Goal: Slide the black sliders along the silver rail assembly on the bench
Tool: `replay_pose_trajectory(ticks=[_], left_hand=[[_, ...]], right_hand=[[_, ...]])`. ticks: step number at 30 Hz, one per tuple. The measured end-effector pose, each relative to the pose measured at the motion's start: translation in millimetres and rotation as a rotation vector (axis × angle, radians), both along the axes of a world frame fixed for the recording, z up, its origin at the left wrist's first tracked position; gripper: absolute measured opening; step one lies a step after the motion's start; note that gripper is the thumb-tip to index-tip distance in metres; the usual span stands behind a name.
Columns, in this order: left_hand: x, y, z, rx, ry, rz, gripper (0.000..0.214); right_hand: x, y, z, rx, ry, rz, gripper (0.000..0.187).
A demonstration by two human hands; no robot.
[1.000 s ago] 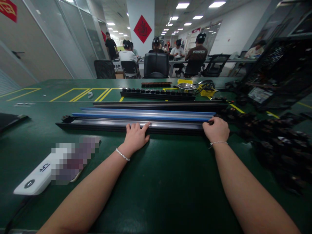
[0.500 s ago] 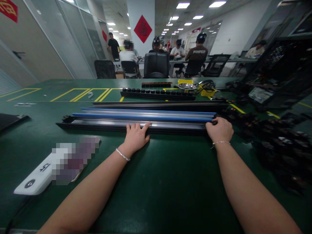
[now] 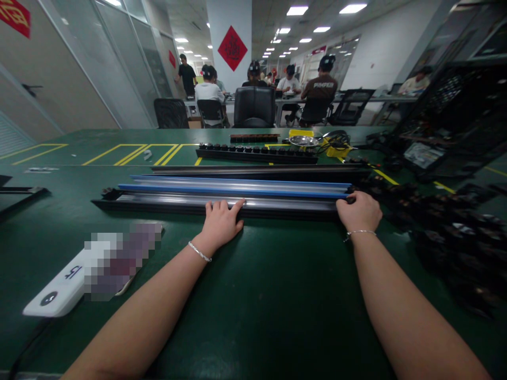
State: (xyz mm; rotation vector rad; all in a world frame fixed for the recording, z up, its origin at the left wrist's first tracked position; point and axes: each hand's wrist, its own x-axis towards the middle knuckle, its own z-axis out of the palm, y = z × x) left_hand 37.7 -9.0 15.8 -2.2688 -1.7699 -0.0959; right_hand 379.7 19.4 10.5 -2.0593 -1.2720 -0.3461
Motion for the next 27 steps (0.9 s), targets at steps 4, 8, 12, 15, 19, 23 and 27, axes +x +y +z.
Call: replay_pose_trajectory(ticks=[4, 8, 12, 15, 19, 23, 27], left_hand=[[0, 0, -0.1, 0.004, 0.003, -0.006, 0.062], [0, 0, -0.5, 0.016, 0.002, -0.011, 0.061], [1, 0, 0.5, -0.011, -0.013, 0.011, 0.061], [1, 0, 0.9, -0.016, -0.016, 0.015, 0.061], [1, 0, -0.1, -0.003, 0.000, 0.011, 0.061], [1, 1, -1.3, 0.006, 0.019, 0.010, 0.061], [1, 1, -1.8, 0.018, 0.017, -0.002, 0.061]], right_hand=[[0, 0, 0.3, -0.012, 0.005, -0.006, 0.022], [0, 0, 0.3, -0.012, 0.022, -0.013, 0.022], [3, 1, -1.2, -0.002, 0.038, -0.015, 0.022], [7, 2, -2.6, 0.014, 0.037, -0.033, 0.021], [10, 2, -3.9, 0.021, 0.023, -0.053, 0.022], [13, 3, -5.0, 0.010, 0.026, -0.063, 0.023], [17, 3, -6.1, 0.007, 0.059, -0.082, 0.026]])
